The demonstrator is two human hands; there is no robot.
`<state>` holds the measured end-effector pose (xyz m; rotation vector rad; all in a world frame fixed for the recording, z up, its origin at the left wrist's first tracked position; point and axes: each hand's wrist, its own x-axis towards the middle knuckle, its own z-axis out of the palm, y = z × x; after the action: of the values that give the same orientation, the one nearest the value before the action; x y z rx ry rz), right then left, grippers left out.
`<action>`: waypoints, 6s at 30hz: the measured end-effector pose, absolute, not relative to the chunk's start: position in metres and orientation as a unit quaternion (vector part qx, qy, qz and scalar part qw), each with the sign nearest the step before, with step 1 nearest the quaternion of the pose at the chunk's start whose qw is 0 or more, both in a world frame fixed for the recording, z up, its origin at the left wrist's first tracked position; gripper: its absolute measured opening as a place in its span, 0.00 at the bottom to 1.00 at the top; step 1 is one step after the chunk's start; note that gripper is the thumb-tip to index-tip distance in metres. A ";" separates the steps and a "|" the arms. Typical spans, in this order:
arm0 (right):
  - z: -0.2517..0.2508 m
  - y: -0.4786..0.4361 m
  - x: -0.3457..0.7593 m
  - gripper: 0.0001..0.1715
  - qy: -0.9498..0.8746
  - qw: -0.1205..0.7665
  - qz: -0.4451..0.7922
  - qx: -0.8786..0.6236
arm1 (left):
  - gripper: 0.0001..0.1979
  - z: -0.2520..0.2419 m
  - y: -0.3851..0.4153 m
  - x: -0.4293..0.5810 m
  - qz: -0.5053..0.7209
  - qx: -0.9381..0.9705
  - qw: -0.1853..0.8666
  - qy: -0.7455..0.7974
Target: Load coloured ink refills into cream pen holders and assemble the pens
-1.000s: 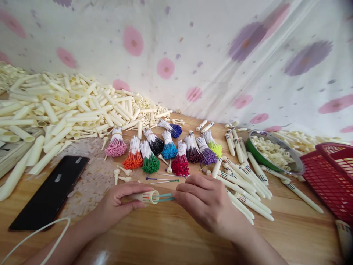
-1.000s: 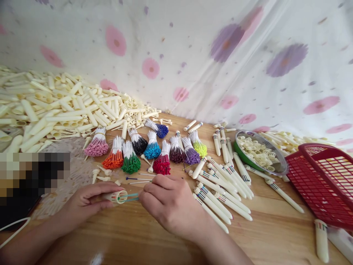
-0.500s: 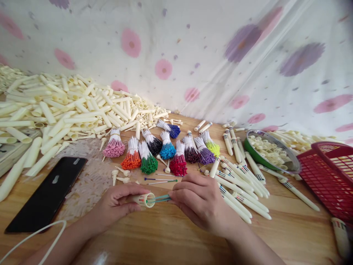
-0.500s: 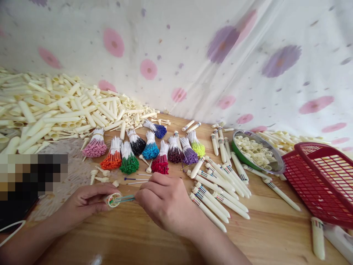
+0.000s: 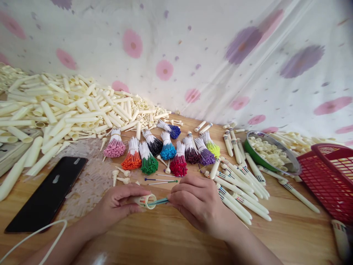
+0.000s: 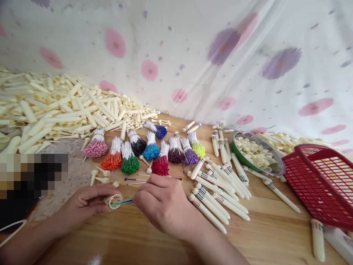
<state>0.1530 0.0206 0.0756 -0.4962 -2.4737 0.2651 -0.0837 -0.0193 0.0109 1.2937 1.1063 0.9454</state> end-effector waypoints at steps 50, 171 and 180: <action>0.034 0.118 0.082 0.15 -0.883 0.072 0.005 -0.464 | 0.21 0.003 -0.007 -0.082 0.455 0.449 0.521 0.566; 0.049 0.032 0.140 0.12 -0.655 0.183 0.644 -0.349 | 0.14 0.010 -0.019 -0.073 0.364 0.671 0.391 0.514; 0.042 0.057 0.138 0.14 -0.690 0.249 0.534 -0.420 | 0.13 0.004 -0.015 -0.077 0.405 0.648 0.371 0.528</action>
<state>0.1376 0.0566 0.0423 -1.1442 -1.8804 1.4560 -0.0766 -0.0146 0.0037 1.6619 1.3535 1.0395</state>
